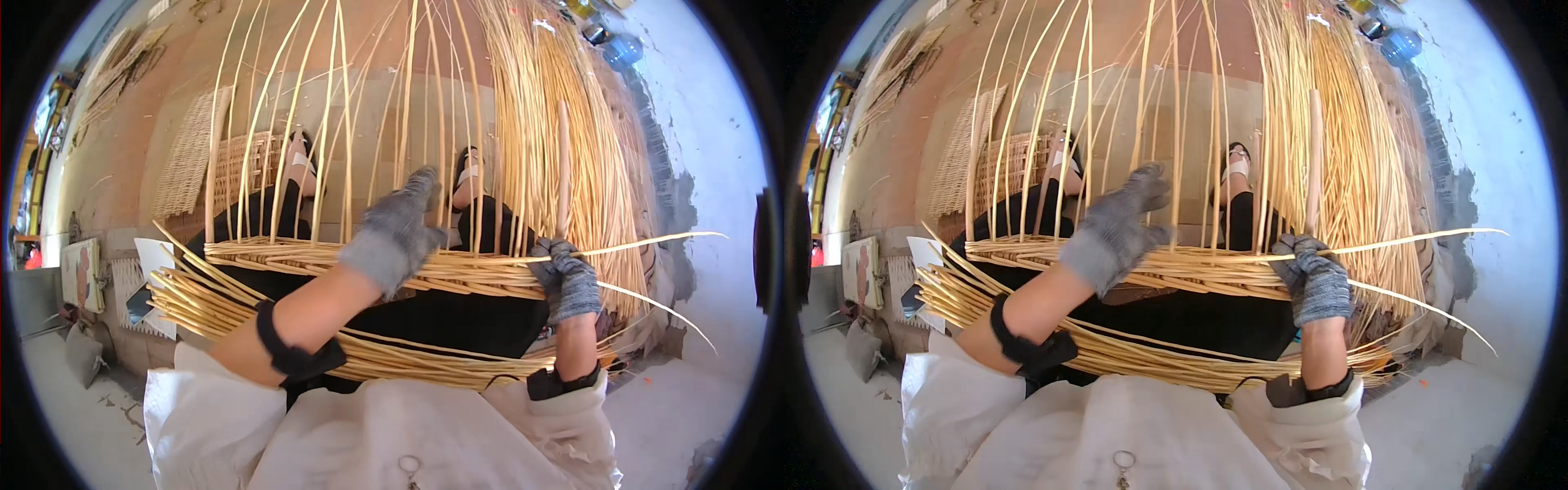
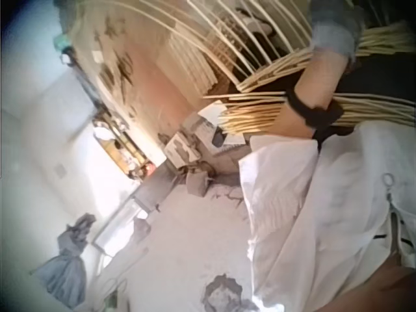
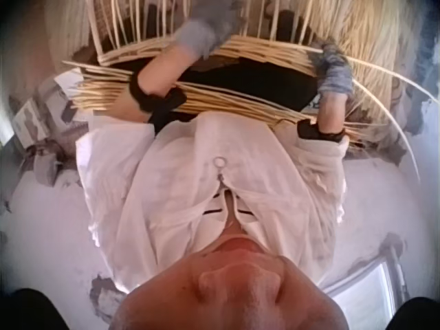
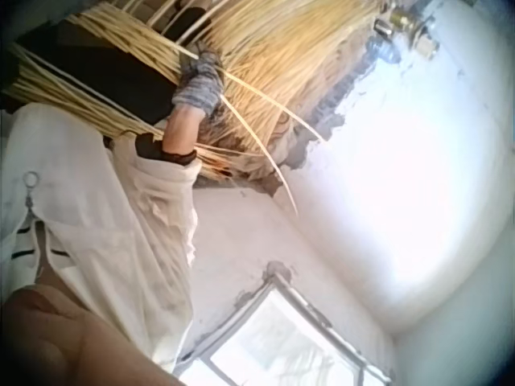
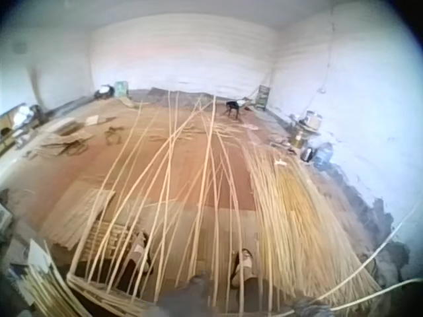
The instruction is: The person weaves long straw strips into a rectangular basket base by hand and using a pink clamp to secure the strips. They use a pair of snips to trim excess straw and gather a bundle of more strips from the workshop floor.
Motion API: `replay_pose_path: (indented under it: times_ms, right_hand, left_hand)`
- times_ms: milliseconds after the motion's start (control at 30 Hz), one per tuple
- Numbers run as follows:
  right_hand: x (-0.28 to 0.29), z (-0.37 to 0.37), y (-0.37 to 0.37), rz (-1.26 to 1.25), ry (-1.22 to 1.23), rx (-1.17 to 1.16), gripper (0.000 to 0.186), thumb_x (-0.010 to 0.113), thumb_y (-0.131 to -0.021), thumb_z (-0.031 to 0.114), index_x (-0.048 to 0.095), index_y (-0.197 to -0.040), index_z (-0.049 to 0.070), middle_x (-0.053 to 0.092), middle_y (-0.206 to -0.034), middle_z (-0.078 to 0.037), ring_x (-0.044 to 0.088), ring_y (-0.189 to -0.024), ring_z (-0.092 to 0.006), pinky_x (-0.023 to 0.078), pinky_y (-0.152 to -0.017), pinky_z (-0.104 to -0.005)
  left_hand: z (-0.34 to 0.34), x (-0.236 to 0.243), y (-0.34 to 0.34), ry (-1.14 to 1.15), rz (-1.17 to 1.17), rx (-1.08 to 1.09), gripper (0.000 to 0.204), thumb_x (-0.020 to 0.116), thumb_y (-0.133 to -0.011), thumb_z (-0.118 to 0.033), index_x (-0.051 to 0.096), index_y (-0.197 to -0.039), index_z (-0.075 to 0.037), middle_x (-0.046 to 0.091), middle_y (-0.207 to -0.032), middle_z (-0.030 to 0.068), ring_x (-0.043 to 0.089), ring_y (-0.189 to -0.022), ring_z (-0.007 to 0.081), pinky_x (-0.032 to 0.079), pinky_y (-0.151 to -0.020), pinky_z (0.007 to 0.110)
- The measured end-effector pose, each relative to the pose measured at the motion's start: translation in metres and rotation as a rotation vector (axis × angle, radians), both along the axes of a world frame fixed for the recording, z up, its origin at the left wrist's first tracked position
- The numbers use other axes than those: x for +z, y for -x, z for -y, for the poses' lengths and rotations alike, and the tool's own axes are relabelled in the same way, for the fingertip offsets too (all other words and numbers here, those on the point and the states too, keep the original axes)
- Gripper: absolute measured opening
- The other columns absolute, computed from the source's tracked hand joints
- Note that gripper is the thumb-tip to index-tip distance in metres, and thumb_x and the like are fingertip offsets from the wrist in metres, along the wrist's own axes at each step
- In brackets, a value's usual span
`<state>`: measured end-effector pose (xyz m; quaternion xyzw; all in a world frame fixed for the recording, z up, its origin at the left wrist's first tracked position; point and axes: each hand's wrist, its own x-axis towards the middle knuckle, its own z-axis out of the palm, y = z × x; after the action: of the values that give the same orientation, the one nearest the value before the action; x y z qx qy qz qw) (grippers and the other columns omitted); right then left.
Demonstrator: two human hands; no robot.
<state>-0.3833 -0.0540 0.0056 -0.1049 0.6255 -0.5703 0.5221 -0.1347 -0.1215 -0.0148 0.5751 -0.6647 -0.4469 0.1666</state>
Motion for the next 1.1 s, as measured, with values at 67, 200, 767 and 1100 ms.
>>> replay_pose_path:
  times_ms: [67,200,767,1100]
  right_hand:
    - [-0.013,0.004,0.005,0.077,0.041,0.035,0.019,0.058,-0.077,0.002,0.05,-0.094,-0.003,0.057,-0.091,-0.017,0.06,-0.078,-0.0288,0.055,-0.067,-0.0387]
    - [-0.012,0.002,0.008,0.077,-0.09,-0.041,0.016,0.047,-0.084,0.007,0.049,-0.098,0.0,0.058,-0.088,-0.016,0.06,-0.079,-0.0276,0.055,-0.067,-0.0364]
    - [0.048,0.068,-0.024,-0.271,0.185,0.117,0.029,0.05,-0.082,0.008,0.044,-0.111,0.004,0.052,-0.063,-0.004,0.055,-0.059,-0.0195,0.052,-0.069,-0.0425]
    - [0.038,-0.055,-0.054,-0.262,0.218,-0.4,0.012,0.049,-0.086,0.016,0.045,-0.084,0.005,0.051,-0.066,-0.006,0.053,-0.061,-0.0183,0.048,-0.058,-0.0315]
  left_hand:
    - [0.004,-0.003,0.012,0.078,0.001,0.023,0.041,0.069,-0.068,-0.022,0.056,-0.101,-0.001,0.06,-0.093,0.0174,0.056,-0.093,0.0247,0.045,-0.078,0.032]
    - [0.001,-0.018,0.018,-0.337,-0.074,-0.321,0.037,0.073,-0.062,-0.028,0.06,-0.085,-0.002,0.062,-0.082,0.0141,0.059,-0.08,0.0231,0.046,-0.073,0.031]
    - [-0.009,-0.016,0.015,-0.342,0.013,-0.184,0.034,0.061,-0.076,-0.033,0.061,-0.089,-0.001,0.061,-0.079,0.0141,0.058,-0.079,0.0252,0.045,-0.075,0.034]
    - [-0.021,0.001,0.044,-0.279,0.103,0.132,0.052,0.07,-0.059,-0.051,0.06,-0.081,-0.006,0.062,-0.075,0.01,0.059,-0.074,0.0222,0.044,-0.072,0.033]
